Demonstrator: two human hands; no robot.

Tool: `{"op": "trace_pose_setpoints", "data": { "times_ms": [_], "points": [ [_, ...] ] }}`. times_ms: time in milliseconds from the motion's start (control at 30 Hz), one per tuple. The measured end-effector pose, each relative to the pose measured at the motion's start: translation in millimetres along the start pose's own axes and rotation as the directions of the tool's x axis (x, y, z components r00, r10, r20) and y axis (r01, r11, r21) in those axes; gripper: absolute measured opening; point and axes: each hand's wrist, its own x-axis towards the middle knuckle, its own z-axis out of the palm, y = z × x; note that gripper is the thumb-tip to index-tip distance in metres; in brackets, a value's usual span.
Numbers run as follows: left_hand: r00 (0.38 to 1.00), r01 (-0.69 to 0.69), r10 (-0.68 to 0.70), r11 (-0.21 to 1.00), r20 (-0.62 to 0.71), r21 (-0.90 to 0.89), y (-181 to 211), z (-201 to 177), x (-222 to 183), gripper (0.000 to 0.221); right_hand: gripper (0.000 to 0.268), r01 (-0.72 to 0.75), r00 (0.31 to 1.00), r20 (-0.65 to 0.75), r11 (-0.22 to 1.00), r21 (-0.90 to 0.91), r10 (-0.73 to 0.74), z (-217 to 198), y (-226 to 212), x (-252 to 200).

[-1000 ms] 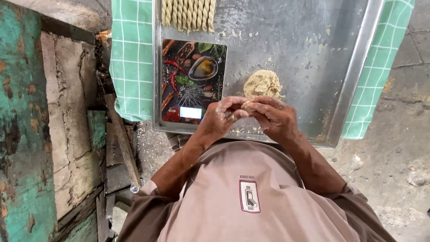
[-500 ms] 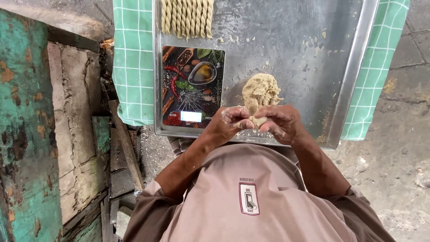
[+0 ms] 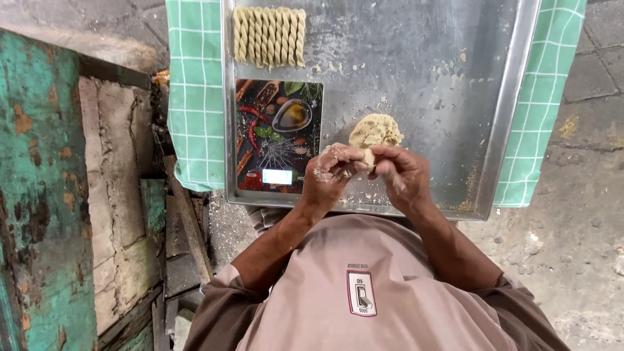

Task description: The person is portioning and weighing dough on a digital scale, adjusting the weight by adding or removing small pieces.

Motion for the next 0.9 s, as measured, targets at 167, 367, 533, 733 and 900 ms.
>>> {"op": "trace_pose_setpoints", "data": {
  "times_ms": [167, 367, 533, 733, 900],
  "points": [
    [0.995, 0.091, -0.093, 0.994, -0.026, -0.062, 14, 3, 6, 0.016, 0.031, 0.017, 0.992, 0.124, 0.996, -0.089, -0.005, -1, -21, 1],
    [0.884, 0.463, -0.406, 0.827, 0.232, -0.318, 18, -6, 2, 0.025, 0.042, 0.009, 0.983, 0.180, 0.995, 0.096, -0.026, 23, -54, 11],
    [0.870, 0.474, -0.475, 0.731, 0.132, -0.491, 1, 6, -2, 0.023, 0.027, 0.384, 0.888, 0.300, 0.920, -0.072, -0.347, -7, -16, 16],
    [0.894, 0.431, -0.439, 0.781, 0.094, -0.451, 4, 10, -8, 0.030, 0.028, 0.382, 0.923, 0.106, 0.914, -0.137, -0.370, -10, -9, 11],
    [0.935, 0.338, -0.354, 0.869, 0.022, -0.361, 0, 7, -2, 0.018, 0.029, 0.380, 0.925, 0.059, 0.904, -0.193, -0.376, -2, -3, 10]
  ]
}}
